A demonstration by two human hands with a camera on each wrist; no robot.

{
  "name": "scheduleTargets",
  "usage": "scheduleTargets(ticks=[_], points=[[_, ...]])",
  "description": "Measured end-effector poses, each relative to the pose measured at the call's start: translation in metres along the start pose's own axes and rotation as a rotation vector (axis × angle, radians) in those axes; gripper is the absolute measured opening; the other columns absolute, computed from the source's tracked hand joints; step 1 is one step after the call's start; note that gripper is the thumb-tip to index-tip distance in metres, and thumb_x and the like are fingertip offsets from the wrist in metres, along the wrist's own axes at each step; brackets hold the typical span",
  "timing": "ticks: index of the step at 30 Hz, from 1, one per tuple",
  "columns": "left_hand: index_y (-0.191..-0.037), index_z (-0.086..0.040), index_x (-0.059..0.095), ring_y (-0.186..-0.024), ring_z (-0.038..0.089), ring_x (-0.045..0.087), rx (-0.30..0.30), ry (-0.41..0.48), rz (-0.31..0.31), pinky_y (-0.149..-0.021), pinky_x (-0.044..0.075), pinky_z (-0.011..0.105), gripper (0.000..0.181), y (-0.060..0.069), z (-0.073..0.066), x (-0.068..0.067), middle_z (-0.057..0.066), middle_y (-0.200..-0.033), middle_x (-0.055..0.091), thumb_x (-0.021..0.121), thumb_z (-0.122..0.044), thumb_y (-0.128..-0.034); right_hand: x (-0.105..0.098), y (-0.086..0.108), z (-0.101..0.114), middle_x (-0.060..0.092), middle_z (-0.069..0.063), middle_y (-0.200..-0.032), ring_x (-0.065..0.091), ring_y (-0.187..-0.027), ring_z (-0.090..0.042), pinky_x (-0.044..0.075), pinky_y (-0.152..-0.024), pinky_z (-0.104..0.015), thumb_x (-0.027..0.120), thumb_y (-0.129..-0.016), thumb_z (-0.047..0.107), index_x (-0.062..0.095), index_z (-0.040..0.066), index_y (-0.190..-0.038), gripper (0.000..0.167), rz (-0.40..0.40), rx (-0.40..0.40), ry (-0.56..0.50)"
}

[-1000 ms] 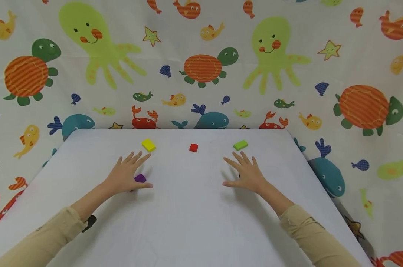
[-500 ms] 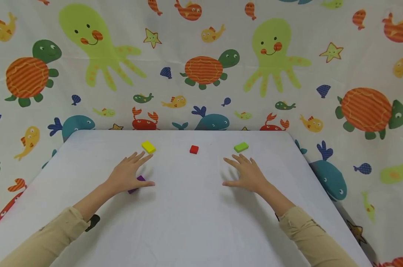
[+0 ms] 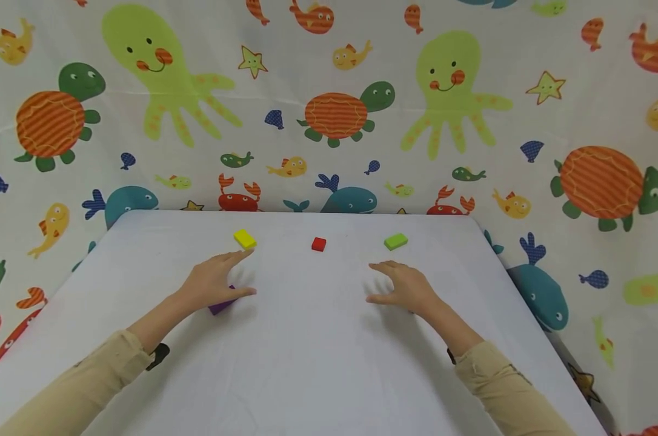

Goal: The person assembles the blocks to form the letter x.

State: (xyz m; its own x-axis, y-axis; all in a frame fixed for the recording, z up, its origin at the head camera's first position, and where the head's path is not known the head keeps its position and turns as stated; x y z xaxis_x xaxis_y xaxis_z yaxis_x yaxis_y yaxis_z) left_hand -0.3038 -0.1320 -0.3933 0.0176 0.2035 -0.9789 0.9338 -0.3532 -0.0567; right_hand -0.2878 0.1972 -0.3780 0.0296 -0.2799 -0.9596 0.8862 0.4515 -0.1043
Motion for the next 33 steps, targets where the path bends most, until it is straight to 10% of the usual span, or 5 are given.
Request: scheduleTargets(ticks=[18,33], points=[[-0.136,-0.016,0.051,-0.12,0.029,0.055,-0.032,0.101,0.007,-0.095,0.048,0.049,0.062,-0.024,-0.033,0.017,0.01,-0.132,0.058,0.066,-0.045,-0.0839,-0.005,0.007,0.003,0.067,-0.015,-0.115,0.065,-0.1,-0.03,0.053,-0.084,-0.044,0.075,-0.08,0.018,0.064,0.004,-0.117,0.042,-0.148,-0.005,-0.012],[-0.125,-0.016,0.061,-0.112,0.024,0.061,-0.034,0.201,-0.122,-0.093,0.051,0.039,0.04,-0.052,-0.065,0.017,0.006,-0.122,0.065,0.067,-0.03,-0.0872,-0.008,0.011,-0.004,0.069,-0.017,-0.107,0.065,-0.095,-0.031,0.053,-0.081,-0.046,0.072,-0.081,0.01,0.065,-0.001,-0.113,0.035,-0.225,0.015,-0.055]])
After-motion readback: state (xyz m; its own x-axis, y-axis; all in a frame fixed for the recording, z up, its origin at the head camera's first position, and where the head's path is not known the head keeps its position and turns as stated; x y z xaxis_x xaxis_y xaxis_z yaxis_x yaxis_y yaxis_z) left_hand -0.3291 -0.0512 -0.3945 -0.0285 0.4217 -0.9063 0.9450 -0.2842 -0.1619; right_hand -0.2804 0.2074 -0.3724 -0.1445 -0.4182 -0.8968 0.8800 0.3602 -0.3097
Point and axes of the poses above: each hand's wrist, its own y-axis away from the middle knuckle, its own x-axis out of the palm, z = x × y, the point moved 9 cm from there along -y, towards the middle knuckle
